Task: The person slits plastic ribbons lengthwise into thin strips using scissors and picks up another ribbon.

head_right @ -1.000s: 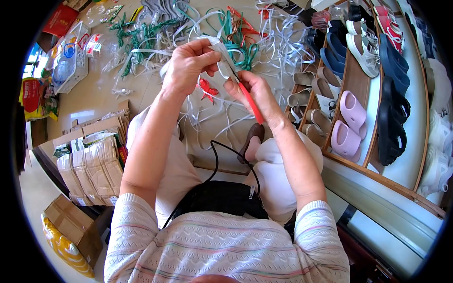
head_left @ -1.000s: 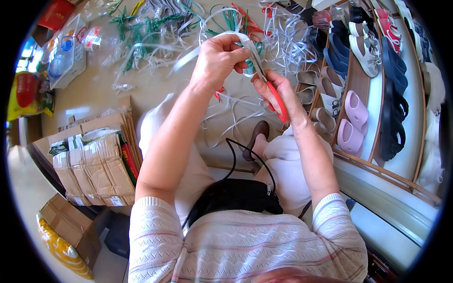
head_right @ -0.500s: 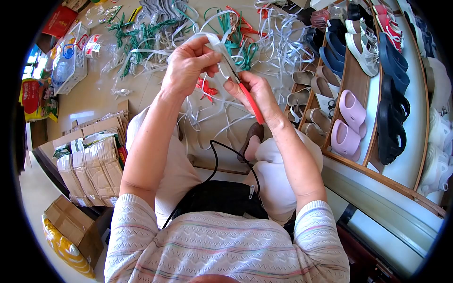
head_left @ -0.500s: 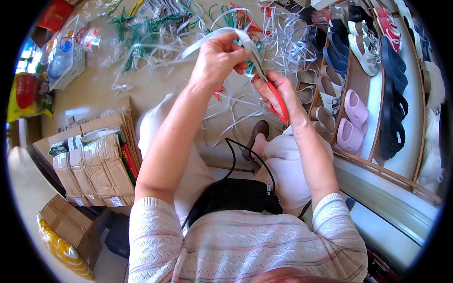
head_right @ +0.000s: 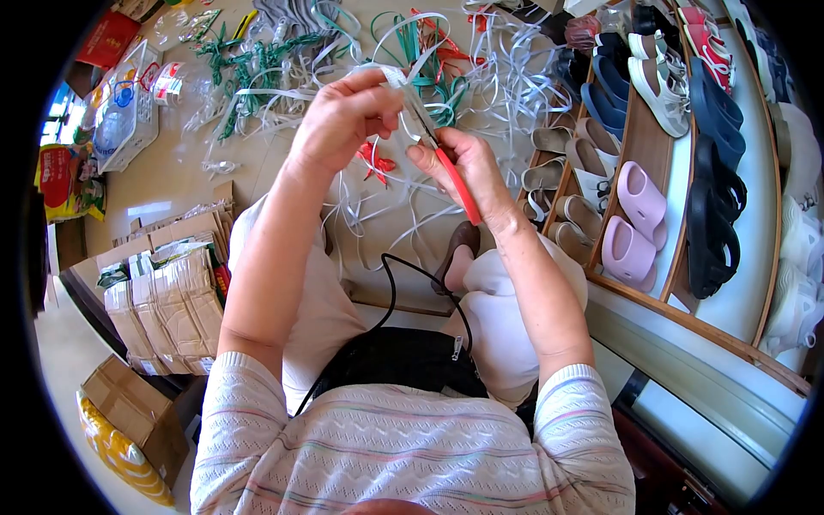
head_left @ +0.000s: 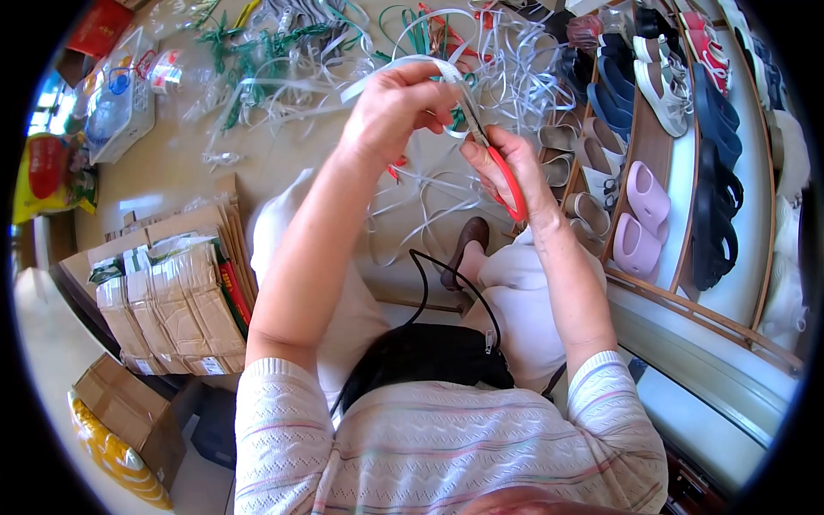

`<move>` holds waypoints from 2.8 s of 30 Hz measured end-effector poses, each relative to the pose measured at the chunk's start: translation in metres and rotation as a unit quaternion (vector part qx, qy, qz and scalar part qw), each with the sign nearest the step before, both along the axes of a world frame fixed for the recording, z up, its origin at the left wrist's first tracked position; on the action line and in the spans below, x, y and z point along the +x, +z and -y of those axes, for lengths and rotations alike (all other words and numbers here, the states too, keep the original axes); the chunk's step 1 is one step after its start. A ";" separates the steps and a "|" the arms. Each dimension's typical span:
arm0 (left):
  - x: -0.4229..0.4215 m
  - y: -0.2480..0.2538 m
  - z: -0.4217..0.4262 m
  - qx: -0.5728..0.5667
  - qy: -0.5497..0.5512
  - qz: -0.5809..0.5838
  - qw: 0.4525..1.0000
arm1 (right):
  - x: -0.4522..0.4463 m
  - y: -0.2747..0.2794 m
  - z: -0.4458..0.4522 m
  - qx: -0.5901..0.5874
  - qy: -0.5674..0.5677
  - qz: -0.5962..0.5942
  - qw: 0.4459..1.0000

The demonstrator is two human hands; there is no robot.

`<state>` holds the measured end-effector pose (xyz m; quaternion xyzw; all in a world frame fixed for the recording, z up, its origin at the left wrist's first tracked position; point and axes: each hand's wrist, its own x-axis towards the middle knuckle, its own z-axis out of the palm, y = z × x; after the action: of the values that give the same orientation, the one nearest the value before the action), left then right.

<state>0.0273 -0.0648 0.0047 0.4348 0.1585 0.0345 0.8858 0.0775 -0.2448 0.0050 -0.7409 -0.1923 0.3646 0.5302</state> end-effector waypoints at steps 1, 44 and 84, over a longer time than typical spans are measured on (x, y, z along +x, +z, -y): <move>0.001 0.000 -0.005 -0.054 -0.004 -0.019 0.998 | 0.001 -0.002 0.001 0.000 0.005 0.004 1.000; 0.007 -0.014 -0.009 -0.023 0.093 0.018 0.995 | -0.006 -0.002 -0.002 -0.004 0.020 0.000 1.000; 0.006 -0.016 -0.010 -0.072 0.080 0.014 0.994 | -0.003 0.001 -0.004 -0.013 0.036 0.034 0.999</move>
<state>0.0337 -0.0549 -0.0110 0.3557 0.1825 0.0994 0.9112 0.0745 -0.2408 0.0060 -0.7524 -0.2317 0.3606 0.5002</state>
